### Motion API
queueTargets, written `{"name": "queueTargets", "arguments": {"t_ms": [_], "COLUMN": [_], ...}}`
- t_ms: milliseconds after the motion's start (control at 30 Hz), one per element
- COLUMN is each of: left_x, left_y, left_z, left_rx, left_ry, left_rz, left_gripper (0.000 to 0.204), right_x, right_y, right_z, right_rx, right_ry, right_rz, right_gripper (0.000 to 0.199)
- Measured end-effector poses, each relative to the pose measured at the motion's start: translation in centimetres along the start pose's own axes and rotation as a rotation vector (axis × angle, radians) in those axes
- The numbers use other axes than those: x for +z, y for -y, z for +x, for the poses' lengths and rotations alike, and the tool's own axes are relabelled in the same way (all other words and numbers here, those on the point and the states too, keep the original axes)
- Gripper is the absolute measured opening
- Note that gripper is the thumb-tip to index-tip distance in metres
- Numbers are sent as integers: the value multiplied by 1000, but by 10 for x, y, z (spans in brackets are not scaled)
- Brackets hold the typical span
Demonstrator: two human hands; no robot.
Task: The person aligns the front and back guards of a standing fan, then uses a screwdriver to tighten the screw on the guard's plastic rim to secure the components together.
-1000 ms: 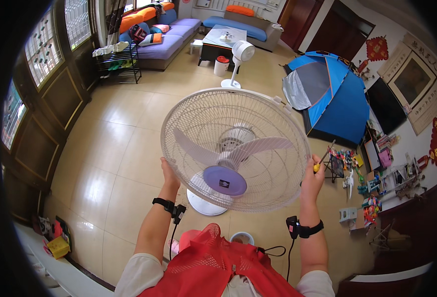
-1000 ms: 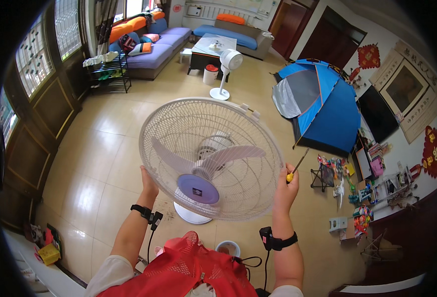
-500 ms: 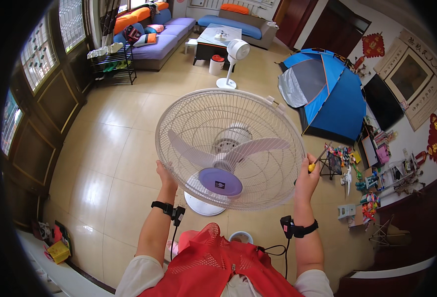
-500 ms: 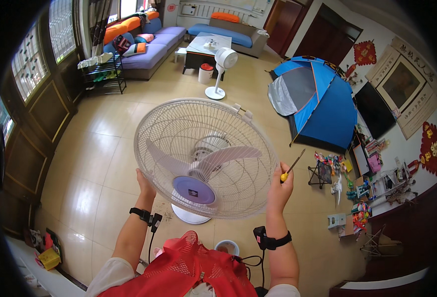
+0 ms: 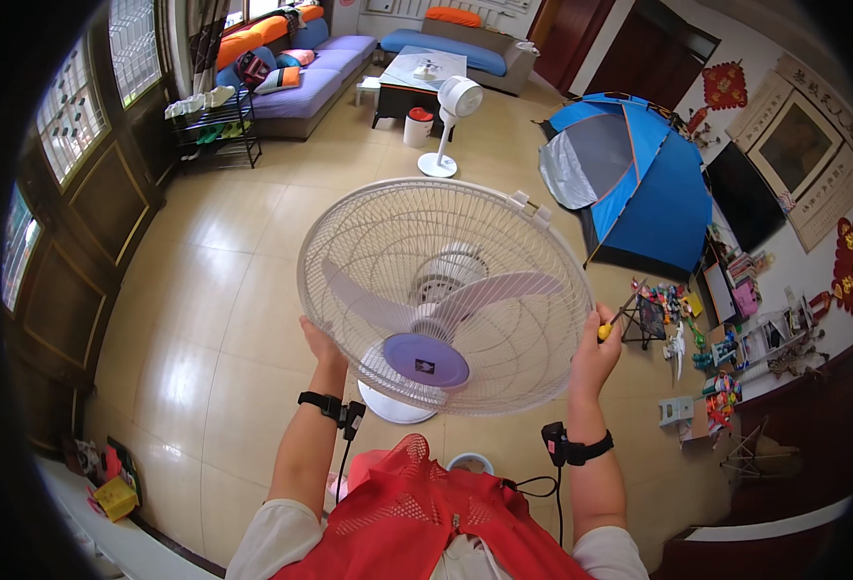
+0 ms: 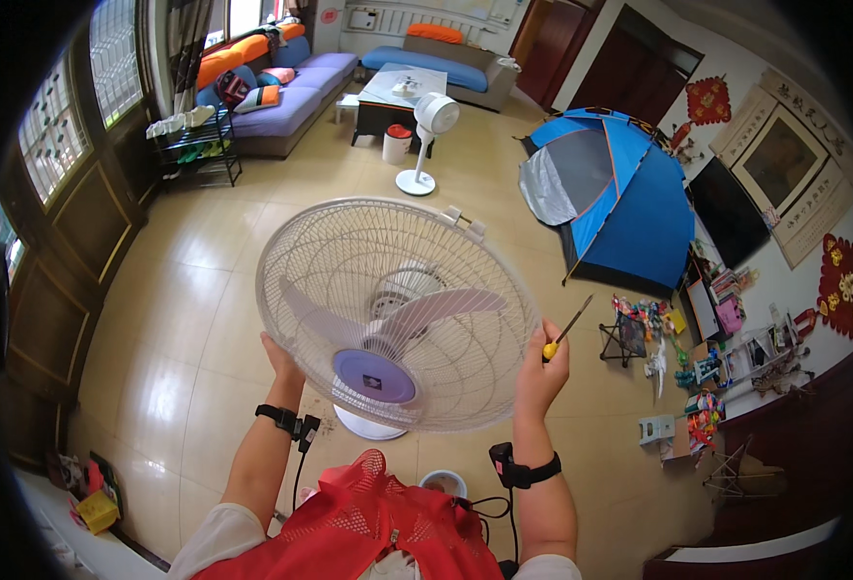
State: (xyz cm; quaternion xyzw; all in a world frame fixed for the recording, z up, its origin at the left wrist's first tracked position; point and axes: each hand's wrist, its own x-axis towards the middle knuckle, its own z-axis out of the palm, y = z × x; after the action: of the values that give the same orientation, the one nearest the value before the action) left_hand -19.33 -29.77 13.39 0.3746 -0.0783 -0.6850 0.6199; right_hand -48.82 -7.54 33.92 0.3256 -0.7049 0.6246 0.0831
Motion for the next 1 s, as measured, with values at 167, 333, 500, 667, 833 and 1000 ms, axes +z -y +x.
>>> {"name": "queueTargets", "arguments": {"t_ms": [167, 333, 500, 667, 833, 1000], "left_x": [-8, 0, 2, -6, -8, -13], "left_y": [-1, -1, -3, 1, 6, 5], "left_z": [10, 5, 4, 17, 24, 30], "left_rx": [-2, -14, -16, 10, 7, 5], "left_ry": [11, -13, 18, -25, -31, 12], "left_rz": [0, 23, 3, 25, -6, -5], "left_gripper": [68, 68, 68, 69, 69, 70], "right_x": [0, 0, 0, -1, -6, -8], "right_y": [4, 1, 3, -1, -21, -15], "right_z": [0, 3, 2, 2, 5, 2], "right_rx": [36, 7, 22, 38, -40, -137], "right_ry": [21, 5, 22, 69, 149, 207], "right_rz": [-28, -25, -21, 69, 108, -118], "right_gripper": [23, 23, 25, 33, 55, 73]}}
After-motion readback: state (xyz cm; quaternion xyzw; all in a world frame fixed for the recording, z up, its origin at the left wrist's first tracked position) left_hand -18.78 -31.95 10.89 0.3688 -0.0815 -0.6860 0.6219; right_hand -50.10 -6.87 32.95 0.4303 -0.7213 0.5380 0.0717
